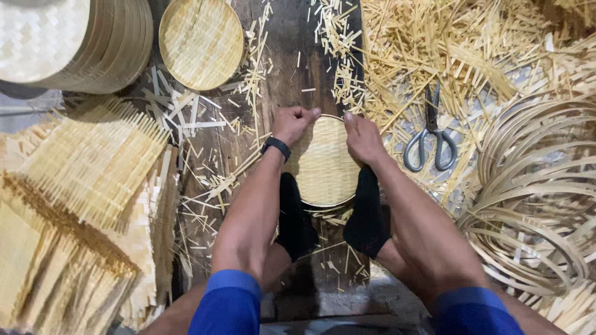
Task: The person weaves bamboo strips onto a circular frame by hand, using scissors to trim the excess material and smoothing the woven surface against a wooden block.
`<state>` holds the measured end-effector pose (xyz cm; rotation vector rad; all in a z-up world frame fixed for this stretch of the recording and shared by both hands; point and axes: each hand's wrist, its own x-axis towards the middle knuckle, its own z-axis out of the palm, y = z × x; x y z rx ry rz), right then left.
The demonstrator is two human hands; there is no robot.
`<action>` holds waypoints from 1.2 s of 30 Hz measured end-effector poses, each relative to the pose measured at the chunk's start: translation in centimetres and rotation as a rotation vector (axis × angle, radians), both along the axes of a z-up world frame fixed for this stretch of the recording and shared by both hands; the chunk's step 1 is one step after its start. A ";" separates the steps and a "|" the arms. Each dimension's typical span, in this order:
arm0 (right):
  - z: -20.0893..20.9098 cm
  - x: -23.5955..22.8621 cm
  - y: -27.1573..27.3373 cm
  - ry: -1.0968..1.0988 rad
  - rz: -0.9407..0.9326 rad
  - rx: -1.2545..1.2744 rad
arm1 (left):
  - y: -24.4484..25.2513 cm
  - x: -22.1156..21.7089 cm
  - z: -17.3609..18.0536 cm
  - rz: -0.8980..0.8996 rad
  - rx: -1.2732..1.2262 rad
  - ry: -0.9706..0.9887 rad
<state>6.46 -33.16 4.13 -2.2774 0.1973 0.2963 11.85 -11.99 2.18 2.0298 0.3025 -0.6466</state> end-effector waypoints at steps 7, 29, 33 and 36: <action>-0.9 0.5 -0.8 0.249 0.041 0.031 | 0.3 0.1 -0.9 0.015 -0.056 -0.007; 7.7 6.5 9.6 0.480 0.583 -0.474 | 4.8 -9.2 2.0 0.587 0.051 0.259; 6.0 5.6 4.3 -0.086 0.290 0.003 | 4.2 -7.2 -0.3 0.305 0.617 -0.458; 10.9 3.5 -5.5 -0.216 0.270 -0.097 | 1.8 -4.7 -1.5 0.018 0.063 -0.742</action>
